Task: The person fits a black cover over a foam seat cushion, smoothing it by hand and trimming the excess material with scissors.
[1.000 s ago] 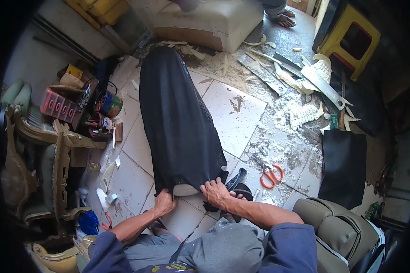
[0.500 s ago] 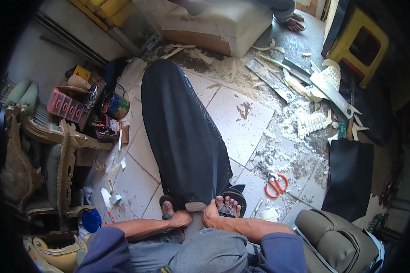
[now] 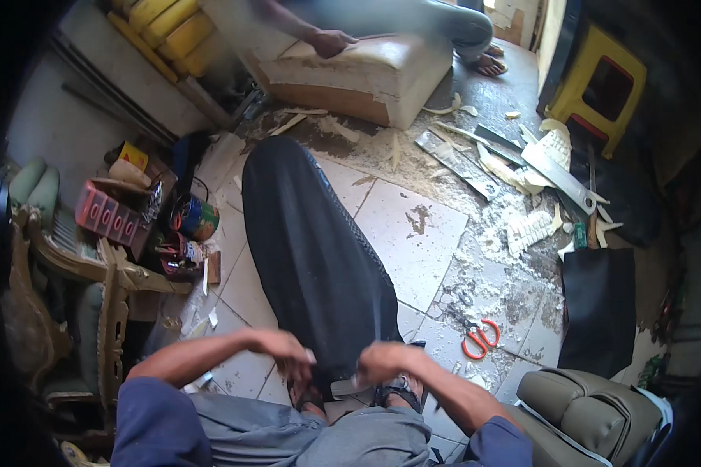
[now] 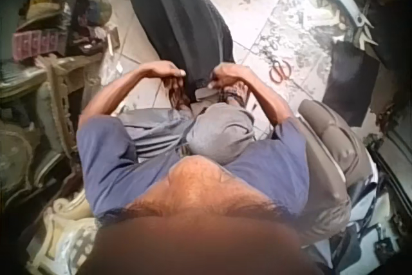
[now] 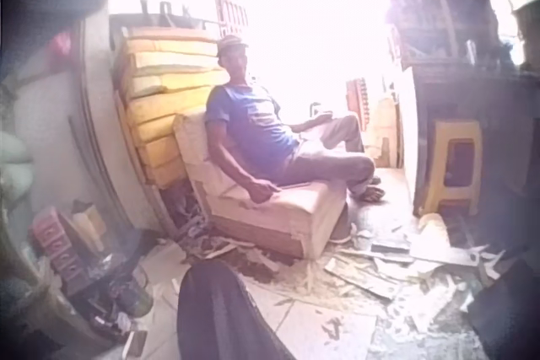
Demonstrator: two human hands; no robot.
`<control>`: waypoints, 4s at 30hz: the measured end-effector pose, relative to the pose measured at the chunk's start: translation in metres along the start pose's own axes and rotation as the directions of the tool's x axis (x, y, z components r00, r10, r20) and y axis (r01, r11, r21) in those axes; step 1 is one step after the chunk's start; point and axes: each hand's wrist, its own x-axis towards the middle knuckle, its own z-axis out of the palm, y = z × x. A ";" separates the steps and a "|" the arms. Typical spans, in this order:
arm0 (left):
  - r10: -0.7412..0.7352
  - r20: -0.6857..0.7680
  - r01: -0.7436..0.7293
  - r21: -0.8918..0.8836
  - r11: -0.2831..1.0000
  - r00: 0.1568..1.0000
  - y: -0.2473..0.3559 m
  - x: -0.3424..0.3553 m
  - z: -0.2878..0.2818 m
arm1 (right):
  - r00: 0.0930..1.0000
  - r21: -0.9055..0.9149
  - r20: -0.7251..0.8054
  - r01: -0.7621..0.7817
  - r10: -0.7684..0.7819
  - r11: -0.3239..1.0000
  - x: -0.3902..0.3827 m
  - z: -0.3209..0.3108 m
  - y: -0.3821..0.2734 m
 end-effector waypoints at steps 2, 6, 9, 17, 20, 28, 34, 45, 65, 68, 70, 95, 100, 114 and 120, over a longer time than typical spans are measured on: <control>0.309 -0.527 -0.311 0.088 0.946 0.792 -0.024 -0.027 -0.066 | 0.813 0.210 -0.581 0.102 0.041 0.972 0.006 -0.034 0.041; -0.085 -0.979 -0.589 -0.179 0.788 0.183 -0.099 -0.002 -0.128 | 0.376 0.621 -0.711 -0.061 0.594 0.782 0.065 -0.093 0.113; -0.070 -0.948 -0.839 -0.307 0.449 0.309 -0.115 0.049 -0.132 | 0.542 0.759 -0.556 0.022 0.630 0.651 0.098 -0.106 0.156; 0.138 -0.853 -0.863 -0.501 0.058 0.504 -0.140 0.047 -0.121 | 0.769 0.932 -0.360 0.280 0.528 0.229 0.093 -0.125 0.127; 0.283 -0.858 -0.903 -0.402 0.149 0.429 -0.142 0.031 -0.120 | 0.748 0.867 -0.481 0.483 0.456 0.122 0.085 -0.122 0.110; -0.242 -0.968 -0.970 -0.115 0.213 0.061 -0.144 0.056 -0.115 | 0.221 0.701 -0.713 0.181 0.666 0.690 0.086 -0.127 0.116; -0.307 -0.875 -0.585 -0.034 0.810 -0.374 -0.147 0.069 -0.127 | 0.034 0.565 -0.825 -0.005 0.564 0.825 0.108 -0.114 0.128; -0.231 -0.920 -0.472 -0.058 0.880 -0.317 -0.136 0.101 -0.148 | 0.089 0.599 -0.791 -0.083 0.605 0.796 0.151 -0.111 0.136; 0.558 -0.585 0.178 0.580 0.795 -0.588 0.034 -0.002 -0.141 | 0.238 0.479 -0.774 -0.384 0.586 0.789 0.153 -0.112 0.129; 0.976 -0.167 0.368 0.906 0.207 -0.139 0.083 0.010 -0.130 | 0.249 0.500 -0.768 -0.342 0.590 0.796 0.146 -0.119 0.125; 0.936 -0.245 0.413 0.902 0.126 0.251 0.069 0.026 -0.152 | 0.248 0.496 -0.775 -0.331 0.581 0.803 0.151 -0.114 0.121; 0.592 -0.773 0.409 0.475 0.779 -0.228 0.097 -0.046 -0.390 | 0.129 0.384 -0.882 -0.363 0.454 0.849 0.171 -0.112 0.126; 0.846 -0.534 0.536 0.719 0.442 0.018 0.134 0.003 -0.319 | 0.128 0.404 -0.861 -0.417 0.493 0.814 0.164 -0.104 0.143; 0.823 -0.092 -0.039 0.990 0.137 0.561 0.057 0.078 -0.028 | 0.126 0.411 -0.868 -0.363 0.481 0.837 0.164 -0.109 0.134; 0.832 -0.129 0.028 0.990 0.136 0.539 0.054 0.073 -0.040 | 0.133 0.391 -0.875 -0.372 0.465 0.842 0.161 -0.103 0.149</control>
